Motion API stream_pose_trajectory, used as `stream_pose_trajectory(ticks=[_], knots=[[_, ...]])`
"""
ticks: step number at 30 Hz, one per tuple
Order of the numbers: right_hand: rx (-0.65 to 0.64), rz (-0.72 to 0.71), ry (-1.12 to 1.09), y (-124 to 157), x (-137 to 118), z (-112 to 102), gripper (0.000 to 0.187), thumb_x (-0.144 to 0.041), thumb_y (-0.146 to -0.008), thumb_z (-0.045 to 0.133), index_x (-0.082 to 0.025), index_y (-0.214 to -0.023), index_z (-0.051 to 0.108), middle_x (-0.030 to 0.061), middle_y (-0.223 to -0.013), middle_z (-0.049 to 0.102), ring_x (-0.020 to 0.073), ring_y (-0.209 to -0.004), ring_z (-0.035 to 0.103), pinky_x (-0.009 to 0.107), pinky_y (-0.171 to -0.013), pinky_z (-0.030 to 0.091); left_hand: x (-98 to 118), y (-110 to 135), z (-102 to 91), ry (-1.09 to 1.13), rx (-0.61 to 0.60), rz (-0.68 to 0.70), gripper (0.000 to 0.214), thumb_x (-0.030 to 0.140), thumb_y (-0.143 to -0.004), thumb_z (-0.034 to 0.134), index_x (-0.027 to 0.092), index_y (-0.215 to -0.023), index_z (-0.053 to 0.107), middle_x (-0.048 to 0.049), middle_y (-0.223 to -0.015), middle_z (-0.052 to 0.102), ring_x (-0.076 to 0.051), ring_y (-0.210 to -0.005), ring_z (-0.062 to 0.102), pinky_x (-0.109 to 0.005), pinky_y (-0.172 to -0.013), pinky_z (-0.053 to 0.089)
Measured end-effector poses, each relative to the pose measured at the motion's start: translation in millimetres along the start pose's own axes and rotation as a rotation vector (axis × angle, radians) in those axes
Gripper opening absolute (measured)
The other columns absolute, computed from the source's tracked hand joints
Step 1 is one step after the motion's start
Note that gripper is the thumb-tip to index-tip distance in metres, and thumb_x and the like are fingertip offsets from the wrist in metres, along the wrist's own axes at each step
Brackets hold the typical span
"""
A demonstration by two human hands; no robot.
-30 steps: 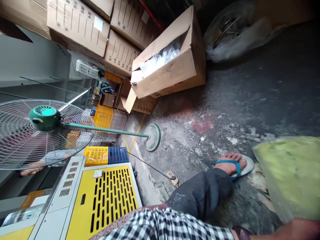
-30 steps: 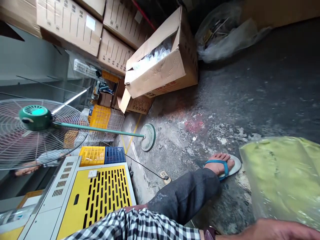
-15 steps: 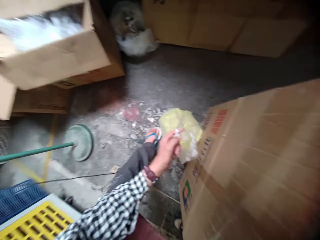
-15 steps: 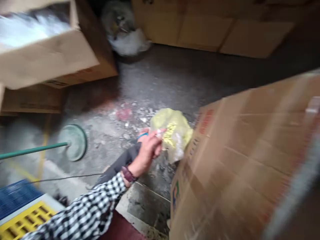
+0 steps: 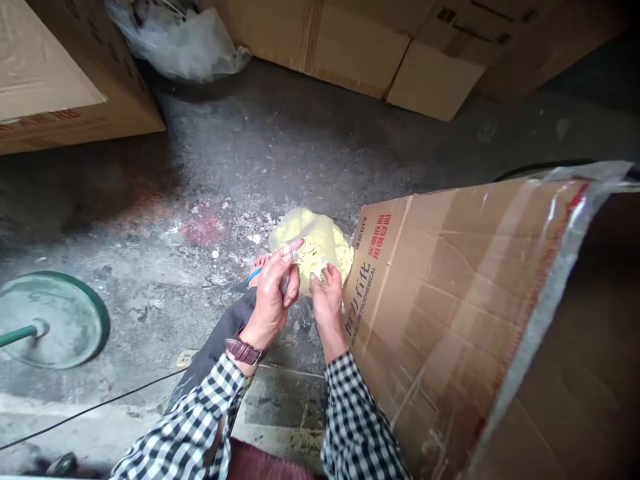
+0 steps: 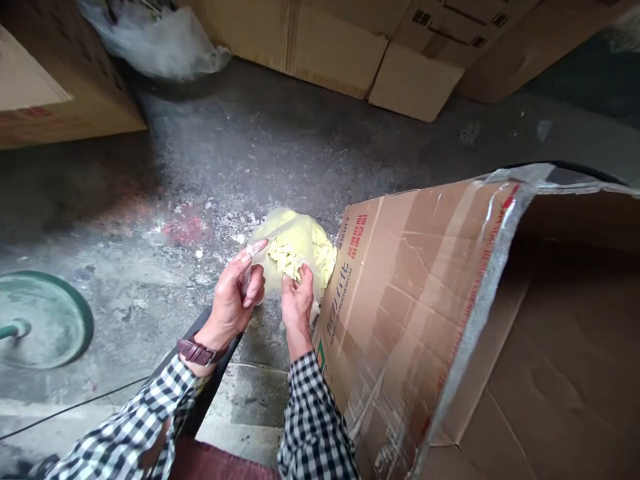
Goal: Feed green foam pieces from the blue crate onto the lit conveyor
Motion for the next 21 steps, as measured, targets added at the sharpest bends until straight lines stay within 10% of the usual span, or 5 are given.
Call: stream_pose_trajectory(ticks=[6, 10, 15, 21], knots=[[0.228, -0.526, 0.727, 19.8, -25.1, -18.5, 0.049, -0.031, -0.101, 0.046, -0.017, -0.148, 0.049, 0.0187, -0.161, 0.043, 0.0297, -0.153, 0.036, 0.055, -0.124, 0.034, -3.6, -13.4, -7.3, -0.029, -0.011, -0.042, 0.053, 0.048, -0.095, 0.063, 0.014, -0.136, 0.062, 0.0117, -0.044, 0.037, -0.008, -0.036, 0.019, -0.019, -0.038, 0.018], [0.271, -0.4, 0.946, -3.7, -5.6, -30.4, 0.079, -0.022, -0.091, 0.051, -0.008, -0.164, 0.023, 0.0225, -0.173, 0.015, 0.0375, -0.161, 0.011, 0.064, -0.127, 0.021, -28.3, -10.4, -7.1, -0.086, -0.045, -0.125, 0.055, 0.051, -0.096, 0.062, 0.013, -0.136, 0.062, 0.012, -0.045, 0.036, -0.008, -0.037, 0.019, -0.019, -0.038, 0.017], [0.203, -0.126, 0.688, -42.3, 16.3, -35.5, 0.058, -0.019, -0.083, 0.049, -0.011, -0.139, 0.06, 0.019, -0.126, 0.072, 0.0327, -0.119, 0.064, 0.05, -0.11, 0.046, -39.4, -7.6, -11.4, -0.256, -0.028, -0.103, 0.05, 0.051, -0.095, 0.064, 0.015, -0.13, 0.067, 0.0104, -0.044, 0.04, -0.008, -0.037, 0.024, -0.018, -0.039, 0.018], [0.139, -0.063, 0.283, 51.0, 23.5, -22.7, 0.027, -0.026, -0.091, 0.048, -0.021, -0.104, 0.071, 0.0087, -0.095, 0.076, 0.0246, -0.086, 0.069, 0.035, -0.078, 0.052, -60.7, 8.2, -34.3, -0.541, 0.012, 0.003, 0.048, 0.054, -0.094, 0.066, 0.015, -0.121, 0.069, 0.0082, -0.052, 0.044, -0.008, -0.046, 0.034, -0.018, -0.047, 0.029]])
Point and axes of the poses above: each hand's wrist, its own y-axis away from the middle knuckle, its own z-axis out of the palm, x = y × z, the point moved 9 cm from there along -y, towards the middle knuckle
